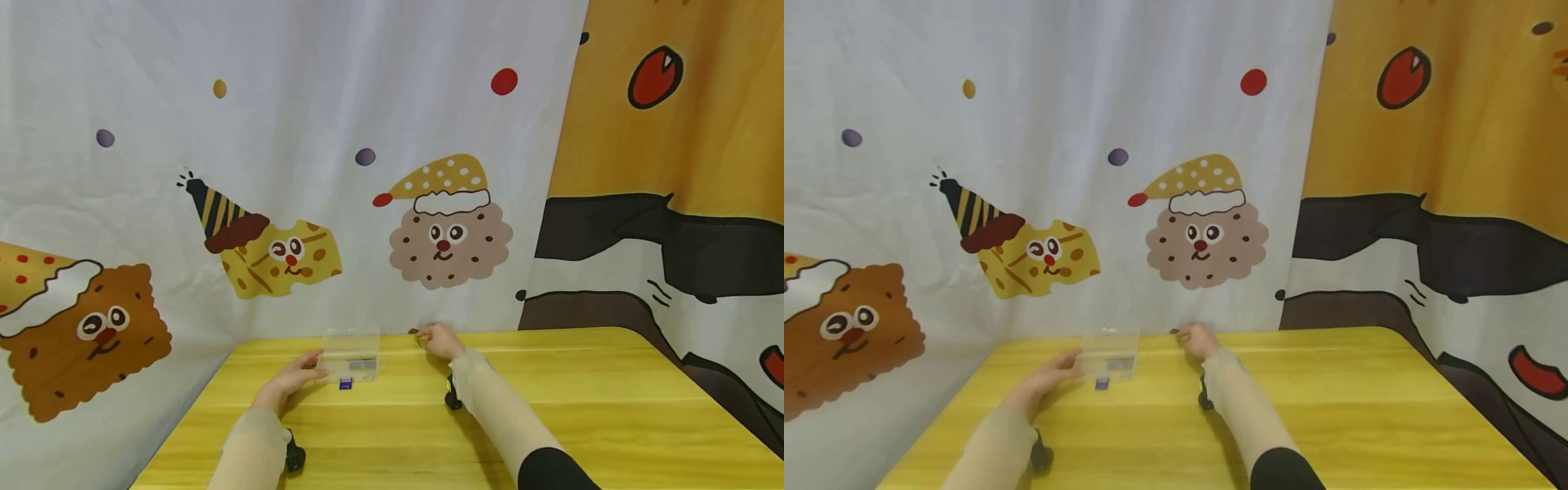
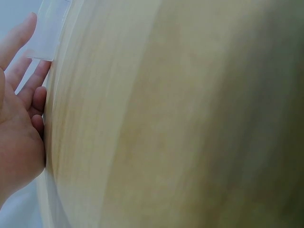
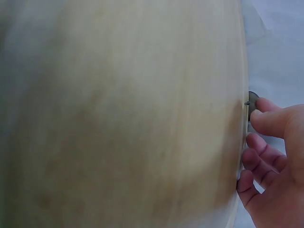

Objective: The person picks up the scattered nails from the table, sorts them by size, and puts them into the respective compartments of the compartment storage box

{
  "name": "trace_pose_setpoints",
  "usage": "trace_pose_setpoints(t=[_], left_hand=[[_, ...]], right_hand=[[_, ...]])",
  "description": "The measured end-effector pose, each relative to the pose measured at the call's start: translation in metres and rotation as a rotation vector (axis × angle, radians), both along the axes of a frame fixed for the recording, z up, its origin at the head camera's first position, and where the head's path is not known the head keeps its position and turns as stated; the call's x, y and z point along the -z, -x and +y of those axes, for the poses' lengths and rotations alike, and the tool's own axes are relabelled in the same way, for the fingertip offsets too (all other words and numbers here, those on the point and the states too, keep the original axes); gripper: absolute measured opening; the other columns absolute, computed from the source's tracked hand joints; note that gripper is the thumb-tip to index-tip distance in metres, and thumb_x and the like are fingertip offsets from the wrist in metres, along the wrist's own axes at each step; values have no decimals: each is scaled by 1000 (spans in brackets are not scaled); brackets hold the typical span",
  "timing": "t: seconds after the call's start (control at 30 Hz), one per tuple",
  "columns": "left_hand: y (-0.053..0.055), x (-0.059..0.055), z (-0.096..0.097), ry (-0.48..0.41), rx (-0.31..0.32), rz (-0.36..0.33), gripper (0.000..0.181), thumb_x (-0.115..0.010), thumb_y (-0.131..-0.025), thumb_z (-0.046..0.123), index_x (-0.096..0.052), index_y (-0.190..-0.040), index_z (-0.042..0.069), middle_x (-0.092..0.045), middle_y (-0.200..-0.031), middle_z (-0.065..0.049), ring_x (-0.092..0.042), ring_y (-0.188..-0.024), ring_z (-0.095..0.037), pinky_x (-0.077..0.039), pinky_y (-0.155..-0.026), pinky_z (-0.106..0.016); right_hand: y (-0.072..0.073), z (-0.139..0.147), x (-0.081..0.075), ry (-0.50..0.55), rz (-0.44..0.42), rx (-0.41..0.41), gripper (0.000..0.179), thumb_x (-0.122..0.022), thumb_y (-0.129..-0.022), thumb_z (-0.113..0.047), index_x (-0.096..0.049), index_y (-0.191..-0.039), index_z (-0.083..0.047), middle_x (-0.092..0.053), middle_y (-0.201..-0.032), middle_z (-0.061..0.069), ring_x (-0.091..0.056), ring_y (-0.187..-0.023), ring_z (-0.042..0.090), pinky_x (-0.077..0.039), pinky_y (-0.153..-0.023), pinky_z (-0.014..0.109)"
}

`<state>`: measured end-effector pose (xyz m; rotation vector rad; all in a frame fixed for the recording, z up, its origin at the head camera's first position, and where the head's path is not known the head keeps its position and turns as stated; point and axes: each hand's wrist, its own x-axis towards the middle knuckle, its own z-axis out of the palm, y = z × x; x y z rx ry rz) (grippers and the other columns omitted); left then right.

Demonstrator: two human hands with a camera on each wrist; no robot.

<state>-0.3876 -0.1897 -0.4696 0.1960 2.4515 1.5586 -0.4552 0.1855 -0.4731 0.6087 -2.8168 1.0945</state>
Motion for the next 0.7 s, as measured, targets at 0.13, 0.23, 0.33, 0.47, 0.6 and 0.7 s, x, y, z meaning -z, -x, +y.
trace_pose_setpoints(t=[0.13,0.23,0.33,0.47,0.6,0.7], left_hand=[[0,-1,1,-6,2,-4,70,-68,-92,22,-33,-151,6,-29,-150,-30,-25,-137,-48,-23,-106,-64],[1,-2,1,-7,0,-7,70,-68,-92,22,-33,-151,6,-28,-150,-30,-25,-137,-48,-23,-106,-64],[2,-1,2,-6,-2,-7,70,-68,-92,23,-33,-151,7,-28,-151,-30,-25,-137,-48,-22,-107,-64],[2,0,2,-11,-5,-6,71,-69,-92,23,-33,-151,8,-28,-151,-29,-25,-138,-47,-22,-107,-64],[2,0,1,-12,-3,-5,72,-69,-91,24,-34,-151,7,-28,-151,-29,-25,-137,-48,-22,-107,-64],[2,0,-1,-10,-2,-3,72,-70,-91,23,-34,-151,7,-28,-151,-29,-25,-137,-47,-23,-107,-64]], right_hand=[[-4,-2,-5,-50,14,7,32,-56,-87,10,-73,-111,-3,-66,-115,15,-50,-77,18,-40,-63,30],[-14,-6,-16,-83,-4,30,31,-55,-86,14,-72,-110,2,-66,-114,19,-47,-74,19,-37,-62,29],[-16,-5,-17,-81,-3,32,29,-55,-87,14,-73,-108,3,-66,-112,19,-48,-75,21,-39,-64,31],[-16,-3,-15,-58,21,41,27,-58,-84,14,-74,-103,4,-68,-106,19,-60,-86,29,-50,-72,37],[-14,1,-10,-43,60,57,25,-59,-78,15,-75,-95,5,-71,-98,18,-64,-94,35,-53,-81,44],[-14,3,-6,-43,52,90,22,-62,-76,13,-77,-90,2,-72,-92,14,-64,-94,33,-52,-83,44]])
